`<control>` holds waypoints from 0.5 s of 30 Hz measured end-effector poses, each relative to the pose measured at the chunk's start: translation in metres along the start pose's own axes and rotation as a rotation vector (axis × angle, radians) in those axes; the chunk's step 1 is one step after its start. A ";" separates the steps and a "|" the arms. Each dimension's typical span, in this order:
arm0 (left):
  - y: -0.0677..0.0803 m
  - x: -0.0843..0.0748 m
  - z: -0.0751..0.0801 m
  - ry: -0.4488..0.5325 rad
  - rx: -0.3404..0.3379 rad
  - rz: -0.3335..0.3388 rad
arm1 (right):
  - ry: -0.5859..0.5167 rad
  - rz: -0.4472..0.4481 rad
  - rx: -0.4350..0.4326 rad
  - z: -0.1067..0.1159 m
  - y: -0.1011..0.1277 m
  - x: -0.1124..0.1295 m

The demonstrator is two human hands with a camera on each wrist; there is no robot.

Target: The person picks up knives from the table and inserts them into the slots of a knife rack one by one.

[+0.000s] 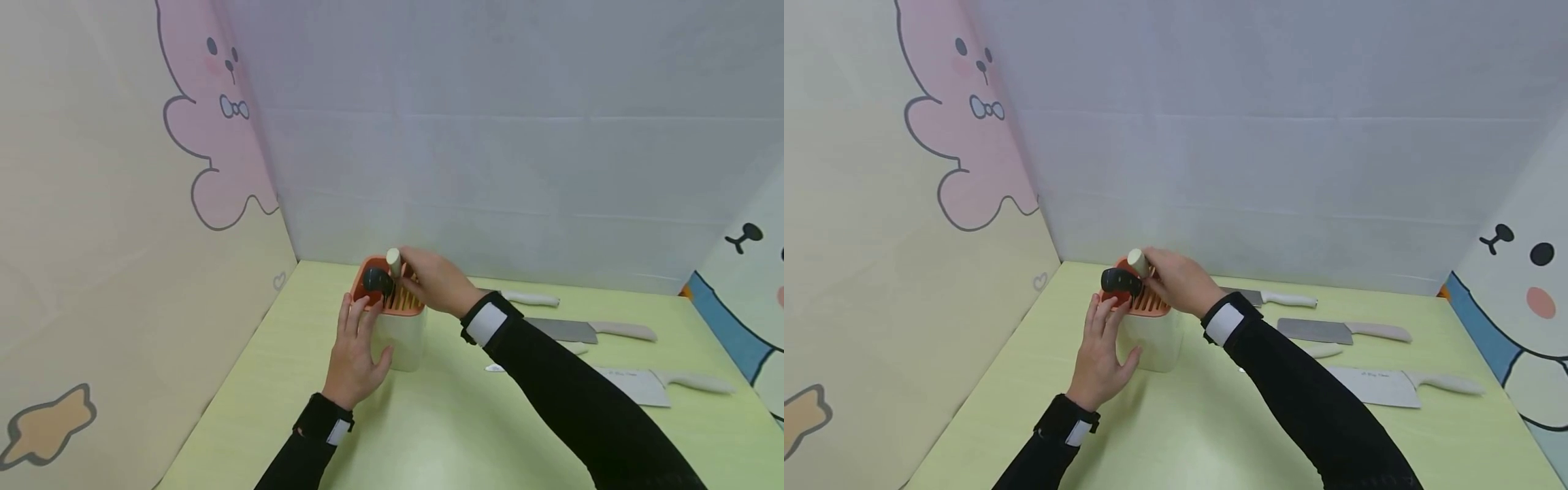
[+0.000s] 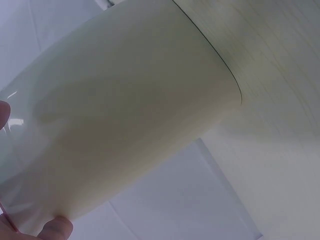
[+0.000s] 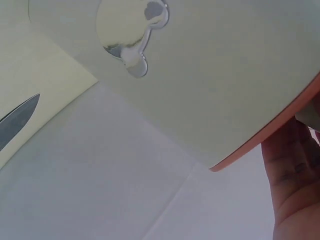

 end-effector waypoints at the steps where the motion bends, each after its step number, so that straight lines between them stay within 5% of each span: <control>1: 0.000 -0.001 -0.001 -0.001 0.003 0.003 | 0.000 0.002 -0.004 0.000 0.001 -0.001; 15: -0.003 -0.006 -0.010 -0.013 -0.020 0.006 | 0.079 0.023 -0.013 -0.001 0.007 -0.012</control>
Point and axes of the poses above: each hand's wrist, its own y-axis away from the middle knuckle, its own z-axis out of the back of the hand, x = y × z, the point moved 10 cm from there along -y, towards the middle knuckle, and after that the axes turned 6 degrees about -y, right-handed, at the moved point
